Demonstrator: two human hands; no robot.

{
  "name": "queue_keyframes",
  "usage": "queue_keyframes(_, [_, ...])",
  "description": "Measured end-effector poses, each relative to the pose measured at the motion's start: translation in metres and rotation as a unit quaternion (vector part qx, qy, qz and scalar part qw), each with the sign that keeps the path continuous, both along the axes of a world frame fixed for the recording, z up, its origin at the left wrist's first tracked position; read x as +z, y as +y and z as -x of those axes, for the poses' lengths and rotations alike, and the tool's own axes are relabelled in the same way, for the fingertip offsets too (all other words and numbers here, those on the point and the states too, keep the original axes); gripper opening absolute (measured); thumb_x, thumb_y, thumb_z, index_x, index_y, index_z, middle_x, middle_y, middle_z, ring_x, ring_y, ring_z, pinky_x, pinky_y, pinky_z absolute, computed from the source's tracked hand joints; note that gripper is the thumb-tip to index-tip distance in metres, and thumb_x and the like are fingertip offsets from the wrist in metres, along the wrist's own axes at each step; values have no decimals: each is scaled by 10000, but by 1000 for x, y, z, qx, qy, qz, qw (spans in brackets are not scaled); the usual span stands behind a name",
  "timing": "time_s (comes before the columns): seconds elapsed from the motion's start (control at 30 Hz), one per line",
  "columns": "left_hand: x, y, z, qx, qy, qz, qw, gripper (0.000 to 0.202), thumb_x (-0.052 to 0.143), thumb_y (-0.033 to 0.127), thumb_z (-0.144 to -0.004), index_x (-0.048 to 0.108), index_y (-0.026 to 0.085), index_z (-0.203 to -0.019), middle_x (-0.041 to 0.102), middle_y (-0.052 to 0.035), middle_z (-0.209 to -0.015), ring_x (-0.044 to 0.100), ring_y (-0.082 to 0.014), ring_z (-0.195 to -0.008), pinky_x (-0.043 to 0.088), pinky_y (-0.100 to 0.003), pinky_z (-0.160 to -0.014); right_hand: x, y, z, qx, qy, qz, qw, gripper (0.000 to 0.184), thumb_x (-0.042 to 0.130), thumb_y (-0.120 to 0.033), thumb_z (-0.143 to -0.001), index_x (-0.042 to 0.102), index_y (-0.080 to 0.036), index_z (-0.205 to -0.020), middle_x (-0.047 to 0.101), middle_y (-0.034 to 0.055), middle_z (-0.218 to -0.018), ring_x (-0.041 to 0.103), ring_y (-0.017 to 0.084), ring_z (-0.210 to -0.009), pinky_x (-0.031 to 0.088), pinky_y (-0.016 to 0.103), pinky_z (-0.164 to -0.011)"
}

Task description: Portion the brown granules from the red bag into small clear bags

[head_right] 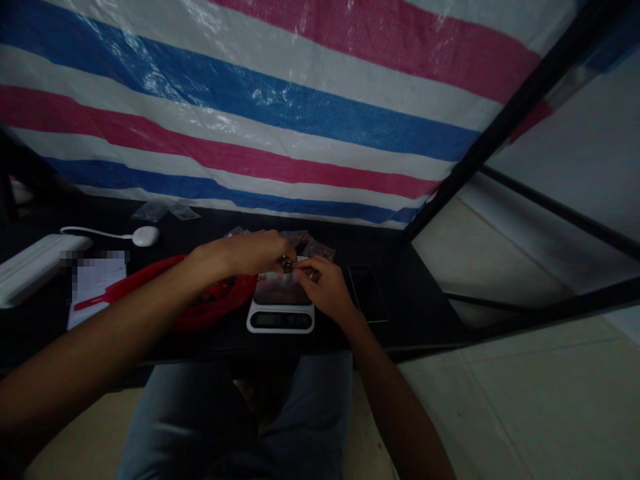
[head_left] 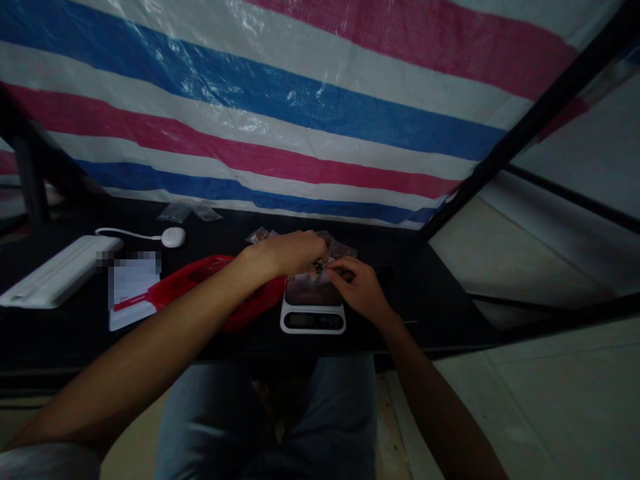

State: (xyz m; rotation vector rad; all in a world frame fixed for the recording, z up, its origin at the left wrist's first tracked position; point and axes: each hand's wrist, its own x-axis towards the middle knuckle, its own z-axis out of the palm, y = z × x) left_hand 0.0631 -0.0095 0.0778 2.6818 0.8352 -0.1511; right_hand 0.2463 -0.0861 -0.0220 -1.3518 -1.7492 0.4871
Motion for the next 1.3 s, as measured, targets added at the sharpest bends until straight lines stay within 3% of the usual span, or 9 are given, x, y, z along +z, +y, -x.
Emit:
queue_keyframes(0.17, [-3,1,8,-34,-49,7,998,281,654,117,-887,790,244,-1098,806,-48,-1026,743,-225,-980,494,-263,-809,2,-1,0,-10,2,4,1000,152,634,-267,-884,763,-189,-901,748,62,-917,657,152,-706,502,270,-629])
queue_keyframes(0.33, [-6,-1,13,-53,-100,2,994,399,537,45,-895,749,240,-1172,798,-50,-1032,745,-199,-922,478,-247,-748,5,4,1,-38,14,2,999,173,637,-307,-879,762,-189,-897,763,70,-890,653,171,-694,478,278,-590])
queue_keyframes(0.5, [-2,-1,23,-49,-164,-9,985,396,515,55,-905,727,218,-1196,787,-45,-1061,725,-178,-936,463,-238,-756,7,16,-4,-42,26,-6,999,185,642,-306,-877,768,-182,-929,781,76,-923,698,202,-809,540,315,-724])
queue_keyframes(0.7, [-14,0,47,35,-56,-30,997,200,639,226,-902,764,170,-1047,773,-90,-1040,707,-215,-918,471,-271,-767,28,57,-10,86,-49,87,991,203,642,-238,-877,803,-158,-970,807,76,-977,731,203,-875,537,310,-792])
queue_keyframes(0.8, [-26,-7,49,36,-34,-27,998,302,727,418,-862,762,151,-998,755,-107,-1020,701,-226,-873,470,-282,-727,43,84,-3,163,-124,133,970,167,672,-219,-841,820,-154,-881,804,43,-863,721,188,-792,511,270,-707])
queue_keyframes(0.87, [-32,-12,46,47,-29,-15,998,345,754,450,-837,755,142,-994,747,-109,-1003,698,-222,-838,468,-285,-707,49,100,6,210,-182,168,946,130,705,-206,-800,827,-167,-813,782,11,-752,695,167,-698,479,247,-638])
queue_keyframes(0.97, [-41,-14,42,49,-45,-6,998,275,735,344,-851,752,132,-1025,750,-121,-1001,702,-233,-875,483,-298,-751,53,117,22,250,-222,228,914,85,773,-160,-694,830,-194,-747,766,-12,-682,676,153,-632,462,231,-588])
queue_keyframes(1.07, [-50,-11,41,27,-72,2,997,170,628,191,-872,768,136,-953,755,-120,-968,704,-233,-902,490,-311,-802,54,126,32,265,-233,264,898,170,768,-79,-614,825,-211,-705,768,-16,-671,678,153,-623,476,232,-589])
queue_keyframes(1.3, [-58,-12,44,25,-118,34,992,282,525,83,-823,788,180,-863,756,-58,-807,681,-194,-756,479,-285,-729,78,98,11,245,-152,229,930,112,738,-174,-732,811,-181,-815,784,6,-752,709,163,-686,510,243,-623])
